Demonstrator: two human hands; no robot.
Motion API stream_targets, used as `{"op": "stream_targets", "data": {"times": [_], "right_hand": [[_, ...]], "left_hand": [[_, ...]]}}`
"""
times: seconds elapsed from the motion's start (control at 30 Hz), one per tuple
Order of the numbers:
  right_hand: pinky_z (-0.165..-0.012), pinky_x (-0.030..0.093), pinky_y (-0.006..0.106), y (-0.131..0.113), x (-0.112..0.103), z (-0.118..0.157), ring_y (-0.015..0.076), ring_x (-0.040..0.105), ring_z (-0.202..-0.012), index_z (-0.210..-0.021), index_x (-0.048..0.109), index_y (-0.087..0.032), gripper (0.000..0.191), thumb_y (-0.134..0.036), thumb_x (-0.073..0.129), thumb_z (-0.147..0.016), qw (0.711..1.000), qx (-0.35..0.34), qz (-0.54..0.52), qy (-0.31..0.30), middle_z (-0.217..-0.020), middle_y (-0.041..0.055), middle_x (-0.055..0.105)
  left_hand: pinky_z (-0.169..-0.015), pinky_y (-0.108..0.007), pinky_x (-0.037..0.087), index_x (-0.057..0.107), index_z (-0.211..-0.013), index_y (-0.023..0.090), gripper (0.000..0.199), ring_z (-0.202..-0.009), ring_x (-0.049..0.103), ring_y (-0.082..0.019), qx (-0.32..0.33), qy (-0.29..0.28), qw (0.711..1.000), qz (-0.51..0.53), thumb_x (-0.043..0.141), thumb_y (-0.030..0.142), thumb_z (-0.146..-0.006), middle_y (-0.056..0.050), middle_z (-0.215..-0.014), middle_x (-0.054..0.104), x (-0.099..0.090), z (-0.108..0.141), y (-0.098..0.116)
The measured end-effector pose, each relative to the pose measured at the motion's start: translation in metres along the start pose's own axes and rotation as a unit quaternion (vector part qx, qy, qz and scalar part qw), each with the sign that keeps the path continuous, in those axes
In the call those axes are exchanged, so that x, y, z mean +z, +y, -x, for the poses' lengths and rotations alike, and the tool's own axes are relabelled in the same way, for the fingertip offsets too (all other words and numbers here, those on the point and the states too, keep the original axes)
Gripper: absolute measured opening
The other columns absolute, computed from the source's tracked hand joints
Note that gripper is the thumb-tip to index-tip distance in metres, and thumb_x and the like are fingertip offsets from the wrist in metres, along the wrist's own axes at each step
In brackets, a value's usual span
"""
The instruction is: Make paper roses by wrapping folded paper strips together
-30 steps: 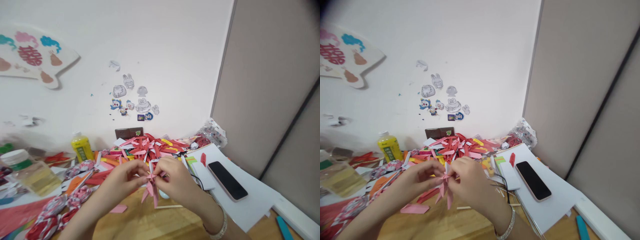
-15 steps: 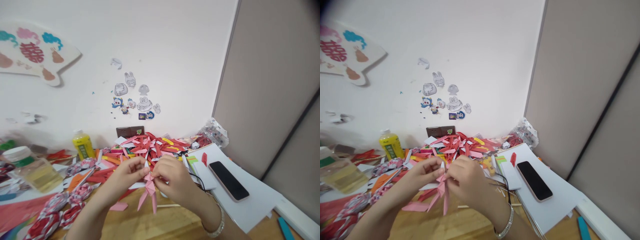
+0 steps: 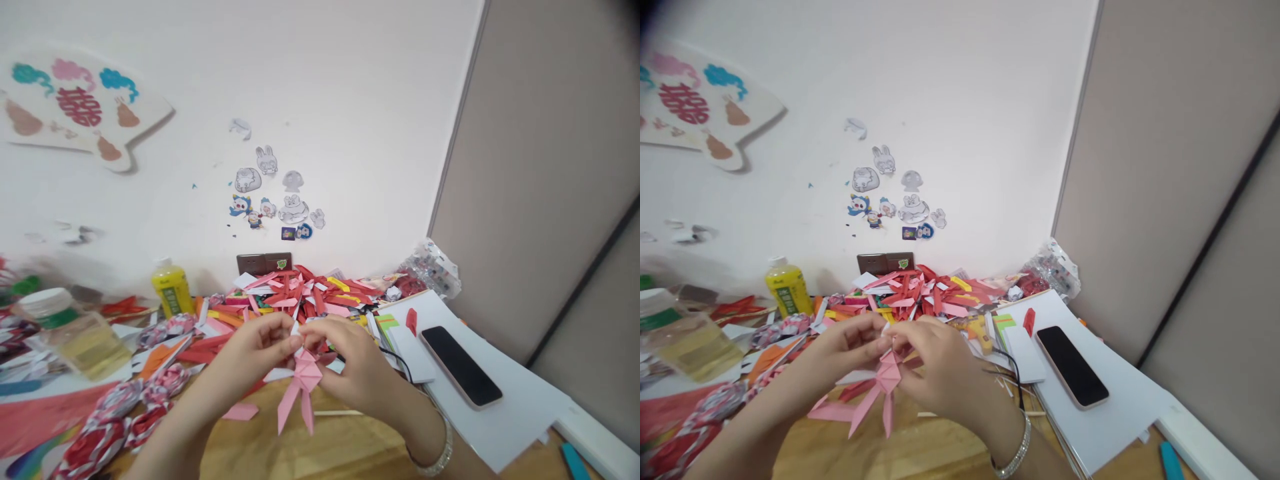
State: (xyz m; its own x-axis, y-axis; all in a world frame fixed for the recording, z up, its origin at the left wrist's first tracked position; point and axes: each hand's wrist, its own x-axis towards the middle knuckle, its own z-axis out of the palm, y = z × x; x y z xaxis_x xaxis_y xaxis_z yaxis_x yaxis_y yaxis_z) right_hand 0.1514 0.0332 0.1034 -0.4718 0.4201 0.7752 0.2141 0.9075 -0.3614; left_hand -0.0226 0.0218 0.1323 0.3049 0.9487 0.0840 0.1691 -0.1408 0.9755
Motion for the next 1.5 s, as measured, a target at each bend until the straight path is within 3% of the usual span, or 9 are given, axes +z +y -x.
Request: {"op": "stream_targets", "data": {"times": [0.13,0.33,0.47,0.67,0.87,1.03,1.3,1.5], "right_hand": [[-0.067,0.045,0.025,-0.001,-0.002,-0.001,0.0152,0.056,-0.078,-0.098,0.061,-0.021,0.023,-0.009,0.055,-0.079,0.998,0.042,-0.021,-0.038,-0.086,0.0023,0.065],[-0.067,0.045,0.028,0.001,-0.003,-0.004,0.0155,0.056,-0.073,-0.086,0.062,-0.017,0.012,-0.01,0.052,-0.084,0.999,-0.045,-0.02,0.001,-0.078,0.0037,0.065],[-0.071,0.047,0.03,0.002,-0.001,-0.003,0.0162,0.057,-0.078,-0.087,0.059,-0.018,0.012,-0.012,0.049,-0.087,0.996,-0.086,-0.004,0.015,-0.082,0.0054,0.067],[-0.078,0.046,0.031,0.002,-0.003,-0.003,0.0155,0.057,-0.084,-0.091,0.057,-0.018,0.018,-0.006,0.044,-0.087,0.993,-0.119,0.004,-0.007,-0.085,0.0055,0.067],[-0.077,0.045,0.031,-0.002,-0.009,-0.006,0.0159,0.055,-0.085,-0.088,0.056,-0.018,0.017,-0.006,0.045,-0.086,0.994,-0.096,-0.017,-0.055,-0.088,0.0058,0.063],[-0.077,0.044,0.033,-0.004,-0.01,-0.004,0.0185,0.052,-0.085,-0.104,0.055,-0.02,0.028,-0.007,0.049,-0.08,0.996,-0.03,-0.015,-0.08,-0.094,0.0057,0.061],[-0.074,0.045,0.031,-0.005,-0.012,-0.006,0.017,0.054,-0.083,-0.091,0.057,-0.017,0.018,-0.007,0.045,-0.083,0.995,-0.083,-0.013,-0.056,-0.088,0.0069,0.063],[-0.076,0.045,0.032,-0.005,-0.014,-0.005,0.0169,0.054,-0.085,-0.091,0.058,-0.018,0.015,-0.01,0.046,-0.086,0.992,-0.088,0.019,-0.089,-0.09,0.0062,0.063]], "left_hand": [[-0.051,-0.021,0.037,0.054,-0.064,0.017,0.025,-0.053,0.048,-0.01,-0.004,0.018,0.999,-0.035,0.069,0.037,-0.065,0.007,-0.055,0.051,0.002,0.0,-0.001],[-0.047,-0.018,0.035,0.051,-0.061,0.017,0.025,-0.048,0.045,-0.007,-0.006,0.025,1.0,0.015,0.07,0.033,-0.064,0.009,-0.051,0.049,0.002,0.0,-0.001],[-0.047,-0.018,0.036,0.053,-0.062,0.016,0.025,-0.048,0.046,-0.007,-0.008,0.025,0.999,0.027,0.07,0.033,-0.066,0.009,-0.051,0.051,0.001,0.001,-0.002],[-0.048,-0.018,0.039,0.054,-0.063,0.017,0.026,-0.048,0.049,-0.008,0.003,0.021,0.999,0.047,0.072,0.035,-0.065,0.008,-0.051,0.054,-0.003,0.002,-0.001],[-0.047,-0.02,0.041,0.054,-0.063,0.017,0.026,-0.048,0.051,-0.009,0.01,0.034,0.999,0.013,0.069,0.038,-0.067,0.007,-0.051,0.054,-0.003,0.003,0.003],[-0.048,-0.02,0.039,0.052,-0.062,0.017,0.024,-0.05,0.048,-0.009,0.017,0.041,0.999,-0.016,0.069,0.034,-0.065,0.007,-0.052,0.051,0.002,0.003,0.002],[-0.05,-0.022,0.04,0.049,-0.064,0.018,0.028,-0.052,0.046,-0.01,0.039,0.044,0.998,-0.032,0.059,0.041,-0.074,0.007,-0.055,0.047,0.001,0.003,0.0],[-0.052,-0.023,0.044,0.05,-0.066,0.018,0.026,-0.054,0.053,-0.012,0.031,0.044,0.998,-0.015,0.062,0.04,-0.073,0.005,-0.056,0.052,0.004,0.004,0.003]]}}
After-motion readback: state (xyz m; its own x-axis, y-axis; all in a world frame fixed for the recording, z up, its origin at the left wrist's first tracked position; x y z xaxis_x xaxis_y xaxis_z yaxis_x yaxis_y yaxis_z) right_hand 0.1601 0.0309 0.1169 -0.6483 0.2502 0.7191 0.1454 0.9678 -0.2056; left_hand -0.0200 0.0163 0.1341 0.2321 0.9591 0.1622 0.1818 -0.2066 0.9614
